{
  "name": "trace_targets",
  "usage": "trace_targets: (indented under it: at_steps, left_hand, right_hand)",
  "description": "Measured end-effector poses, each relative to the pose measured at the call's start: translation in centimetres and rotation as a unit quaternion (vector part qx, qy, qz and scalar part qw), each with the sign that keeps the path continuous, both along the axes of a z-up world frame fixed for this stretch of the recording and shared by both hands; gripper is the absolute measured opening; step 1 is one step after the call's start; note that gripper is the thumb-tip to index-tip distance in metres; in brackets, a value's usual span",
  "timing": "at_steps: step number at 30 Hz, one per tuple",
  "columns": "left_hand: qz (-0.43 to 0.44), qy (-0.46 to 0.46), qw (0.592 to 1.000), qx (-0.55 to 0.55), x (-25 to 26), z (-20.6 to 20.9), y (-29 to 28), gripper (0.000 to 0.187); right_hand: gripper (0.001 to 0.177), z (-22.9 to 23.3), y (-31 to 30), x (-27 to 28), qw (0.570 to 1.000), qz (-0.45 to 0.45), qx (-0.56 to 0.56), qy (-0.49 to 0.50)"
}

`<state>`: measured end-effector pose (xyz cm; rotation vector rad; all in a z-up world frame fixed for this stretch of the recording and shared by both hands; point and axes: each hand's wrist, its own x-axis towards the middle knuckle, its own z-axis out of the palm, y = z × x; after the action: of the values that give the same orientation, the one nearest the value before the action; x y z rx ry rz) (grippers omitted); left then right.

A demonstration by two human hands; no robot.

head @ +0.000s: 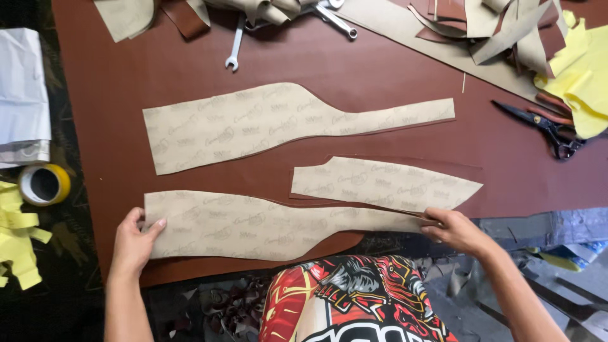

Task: The person lays out pattern pieces on a large sheet of brown leather and uses a white marker to trace the outlines. They then use scissors to cut the leather along the marked lines, separating the pieces from the main sheet.

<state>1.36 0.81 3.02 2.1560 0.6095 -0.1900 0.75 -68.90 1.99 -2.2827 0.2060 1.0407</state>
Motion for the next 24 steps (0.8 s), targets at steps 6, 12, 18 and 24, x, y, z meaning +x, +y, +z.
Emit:
trace_targets:
  at_steps: [6,12,18,24]
  left_hand:
    - [0.074,-0.032,0.988,-0.135,3.5,4.3,1.1,0.034]
    - [-0.055,-0.289,0.942,-0.163,10.4,7.0,3.7,0.029]
    - [-0.107,-0.245,0.963,0.031,15.8,-0.5,3.6,0.034]
    - [-0.076,-0.134,0.967,0.204,15.2,-4.7,2.6,0.022]
  right_hand:
    - [0.029,5.3,-1.3,6.1,0.978,-0.012,0.133,-0.161]
    - [0.022,12.3,0.8,15.1,0.878,0.001,0.016,-0.478]
    - [0.020,5.2,2.6,17.8,0.790,0.143,-0.171,-0.572]
    - [0.035,-2.7,-0.3,16.0,0.832,0.132,-0.290,-0.454]
